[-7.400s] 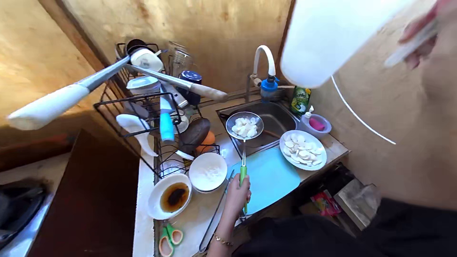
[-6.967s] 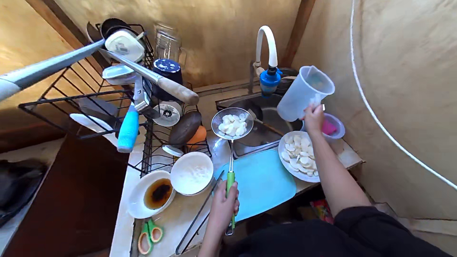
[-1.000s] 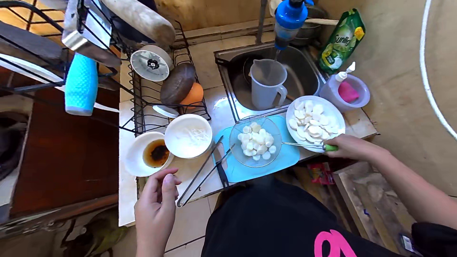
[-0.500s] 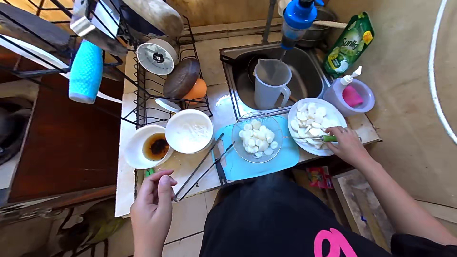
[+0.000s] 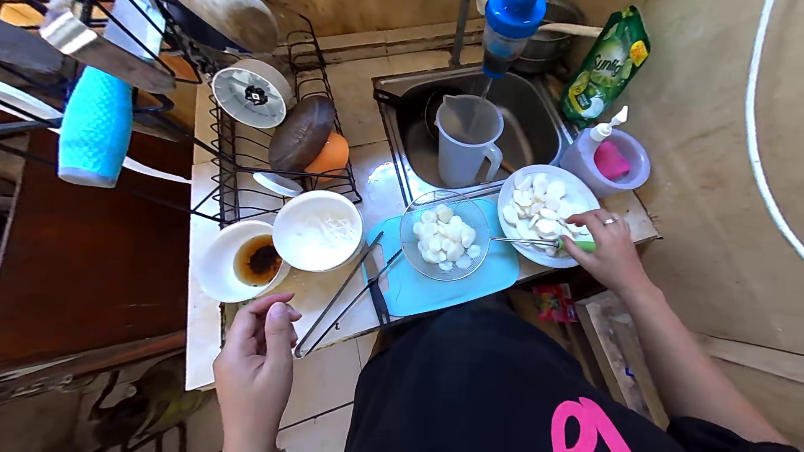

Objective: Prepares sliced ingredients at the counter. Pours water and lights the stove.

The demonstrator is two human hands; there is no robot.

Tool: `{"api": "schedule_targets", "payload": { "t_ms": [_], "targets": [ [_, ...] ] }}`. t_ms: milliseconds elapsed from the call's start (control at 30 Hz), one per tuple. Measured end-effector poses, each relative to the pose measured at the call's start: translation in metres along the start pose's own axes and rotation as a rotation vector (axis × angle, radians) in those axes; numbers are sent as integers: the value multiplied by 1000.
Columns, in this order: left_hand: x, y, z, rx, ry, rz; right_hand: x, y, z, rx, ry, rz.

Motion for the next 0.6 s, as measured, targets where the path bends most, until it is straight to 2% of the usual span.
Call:
{"api": "schedule_targets", "payload": {
  "t_ms": [67, 267, 433, 600],
  "targets": [
    [0, -3, 0, -3, 3, -5, 14, -11, -32, 71, 31, -13],
    [-7, -7, -6, -23, 12, -4, 52, -89, -111, 179, 158, -254],
    [-16, 1, -14, -20, 45, 17, 75, -129, -130, 94, 111, -417],
    [-24, 12, -19, -3, 65, 53, 85, -140, -129, 21, 30, -545]
  ]
}}
Point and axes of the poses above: each hand's wrist, its own x-axis towards the middle knuckle, its own y-axis out of the back of the hand, z = x × y, the point moved 10 cm from there along x, towards the middle knuckle, and after that the axes turned 2 degrees about -x, right-handed, at the moved point
